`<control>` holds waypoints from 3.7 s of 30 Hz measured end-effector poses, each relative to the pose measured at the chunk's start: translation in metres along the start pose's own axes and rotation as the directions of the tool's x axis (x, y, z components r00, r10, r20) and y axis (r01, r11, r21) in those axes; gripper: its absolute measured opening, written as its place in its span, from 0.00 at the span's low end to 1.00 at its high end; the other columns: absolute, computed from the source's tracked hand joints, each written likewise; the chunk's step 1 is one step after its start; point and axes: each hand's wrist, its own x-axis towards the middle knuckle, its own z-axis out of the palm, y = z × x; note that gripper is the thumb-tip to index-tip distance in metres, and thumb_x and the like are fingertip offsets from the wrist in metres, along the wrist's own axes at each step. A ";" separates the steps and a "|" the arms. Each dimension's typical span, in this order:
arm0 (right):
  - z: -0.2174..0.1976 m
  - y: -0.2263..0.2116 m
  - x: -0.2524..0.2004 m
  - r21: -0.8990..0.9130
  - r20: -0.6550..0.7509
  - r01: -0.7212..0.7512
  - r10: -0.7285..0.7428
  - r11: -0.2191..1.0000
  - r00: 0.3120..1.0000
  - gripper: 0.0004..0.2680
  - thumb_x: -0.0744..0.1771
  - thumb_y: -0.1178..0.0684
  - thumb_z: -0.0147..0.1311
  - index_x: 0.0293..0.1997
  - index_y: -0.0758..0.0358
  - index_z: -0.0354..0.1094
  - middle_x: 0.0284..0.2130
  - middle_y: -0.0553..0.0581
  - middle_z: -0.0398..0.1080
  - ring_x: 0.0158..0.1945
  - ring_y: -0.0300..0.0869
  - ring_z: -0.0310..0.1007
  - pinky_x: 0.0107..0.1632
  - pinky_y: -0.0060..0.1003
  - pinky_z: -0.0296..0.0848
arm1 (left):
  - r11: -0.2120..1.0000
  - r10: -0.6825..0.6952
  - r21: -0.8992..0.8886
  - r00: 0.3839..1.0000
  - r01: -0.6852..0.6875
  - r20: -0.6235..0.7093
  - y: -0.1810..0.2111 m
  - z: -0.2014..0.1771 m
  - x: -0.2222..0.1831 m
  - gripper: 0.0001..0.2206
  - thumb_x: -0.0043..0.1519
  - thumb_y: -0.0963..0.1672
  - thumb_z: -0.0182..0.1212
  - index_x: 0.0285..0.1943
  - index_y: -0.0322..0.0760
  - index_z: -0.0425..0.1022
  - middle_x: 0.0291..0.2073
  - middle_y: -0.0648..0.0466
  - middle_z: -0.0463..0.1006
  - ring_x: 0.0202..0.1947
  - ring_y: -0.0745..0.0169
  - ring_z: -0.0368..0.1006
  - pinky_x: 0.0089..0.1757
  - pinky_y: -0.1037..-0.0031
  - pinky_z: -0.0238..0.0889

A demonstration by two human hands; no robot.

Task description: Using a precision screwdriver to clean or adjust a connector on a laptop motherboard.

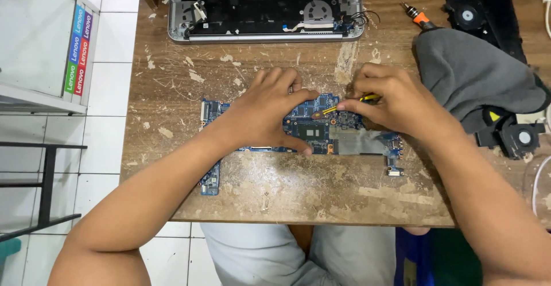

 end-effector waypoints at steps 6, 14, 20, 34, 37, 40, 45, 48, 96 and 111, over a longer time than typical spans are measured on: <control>0.018 -0.017 0.008 -0.021 -0.081 0.028 -0.030 0.999 0.996 0.12 0.67 0.45 0.64 0.35 0.64 0.71 0.34 0.54 0.67 0.34 0.46 0.70 0.32 0.41 0.69 | 1.000 0.023 -0.011 0.999 -0.023 -0.036 -0.003 0.005 0.002 0.47 0.43 0.68 0.64 0.66 0.42 0.70 0.46 0.48 0.64 0.50 0.47 0.59 0.51 0.58 0.53; 0.017 -0.003 0.002 -0.046 -0.175 0.162 -0.167 0.986 0.970 0.11 0.67 0.50 0.66 0.34 0.66 0.68 0.33 0.56 0.66 0.33 0.45 0.70 0.34 0.38 0.70 | 0.999 -0.029 -0.015 0.999 0.029 0.013 0.003 -0.001 0.003 0.46 0.44 0.67 0.66 0.69 0.44 0.68 0.46 0.49 0.64 0.50 0.48 0.59 0.51 0.58 0.53; 0.000 0.003 -0.004 0.027 -0.177 0.096 -0.090 0.995 0.980 0.09 0.65 0.55 0.70 0.35 0.69 0.73 0.34 0.57 0.70 0.36 0.44 0.73 0.39 0.35 0.74 | 1.000 0.003 -0.005 1.000 -0.003 -0.017 0.000 0.001 0.000 0.45 0.47 0.67 0.64 0.68 0.43 0.68 0.47 0.47 0.64 0.50 0.47 0.59 0.50 0.57 0.53; 0.009 -0.010 0.008 0.063 -0.072 0.165 -0.160 0.984 0.984 0.11 0.64 0.58 0.69 0.31 0.68 0.66 0.33 0.58 0.69 0.36 0.45 0.72 0.38 0.36 0.73 | 1.000 -0.015 0.001 1.000 0.015 -0.013 -0.003 0.005 0.001 0.46 0.45 0.66 0.72 0.68 0.42 0.68 0.49 0.48 0.63 0.51 0.47 0.57 0.50 0.58 0.53; 0.016 -0.023 0.012 0.047 -0.080 0.124 -0.120 0.991 0.989 0.09 0.64 0.55 0.69 0.34 0.68 0.69 0.36 0.57 0.69 0.38 0.46 0.74 0.42 0.38 0.76 | 1.000 -0.028 0.009 0.999 0.028 0.019 -0.002 0.005 0.004 0.46 0.45 0.66 0.71 0.67 0.43 0.67 0.49 0.48 0.63 0.50 0.47 0.56 0.50 0.57 0.54; 0.027 -0.027 0.015 0.031 -0.096 0.082 -0.078 0.996 0.992 0.09 0.66 0.55 0.67 0.37 0.68 0.71 0.34 0.55 0.67 0.34 0.43 0.70 0.37 0.36 0.72 | 0.999 -0.048 0.017 0.998 0.048 0.043 0.000 0.004 0.004 0.46 0.45 0.66 0.72 0.68 0.44 0.67 0.50 0.49 0.63 0.52 0.48 0.56 0.52 0.58 0.51; 0.034 -0.024 0.014 -0.048 -0.145 0.085 -0.091 0.995 0.985 0.10 0.67 0.51 0.67 0.36 0.67 0.70 0.34 0.55 0.66 0.33 0.44 0.67 0.33 0.37 0.68 | 0.998 -0.068 0.015 0.995 0.067 0.068 -0.001 0.005 0.005 0.46 0.45 0.66 0.70 0.68 0.45 0.67 0.54 0.47 0.63 0.56 0.45 0.55 0.55 0.54 0.50; 0.033 -0.032 0.016 -0.039 -0.160 0.059 -0.065 0.997 0.985 0.10 0.67 0.50 0.66 0.37 0.67 0.71 0.33 0.54 0.67 0.31 0.43 0.67 0.29 0.37 0.66 | 0.999 -0.046 0.029 0.998 0.044 0.042 -0.002 0.006 0.005 0.46 0.45 0.66 0.71 0.67 0.42 0.68 0.53 0.45 0.64 0.55 0.44 0.56 0.53 0.55 0.51; 0.041 -0.034 0.010 -0.394 -0.220 0.065 -0.163 0.917 0.962 0.13 0.71 0.47 0.63 0.33 0.60 0.65 0.31 0.51 0.63 0.22 0.39 0.57 0.16 0.35 0.56 | 0.999 -0.042 0.012 0.999 0.041 0.010 -0.002 0.008 0.005 0.47 0.44 0.66 0.73 0.66 0.38 0.68 0.52 0.44 0.65 0.54 0.43 0.58 0.53 0.55 0.52; 0.038 -0.013 0.013 -0.280 -0.191 0.026 -0.082 0.960 0.978 0.12 0.71 0.46 0.62 0.33 0.62 0.69 0.30 0.52 0.64 0.25 0.40 0.61 0.19 0.35 0.60 | 0.986 -0.147 -0.069 0.988 0.150 0.049 0.009 -0.001 0.007 0.58 0.39 0.62 0.83 0.73 0.34 0.54 0.61 0.43 0.63 0.60 0.44 0.57 0.57 0.54 0.52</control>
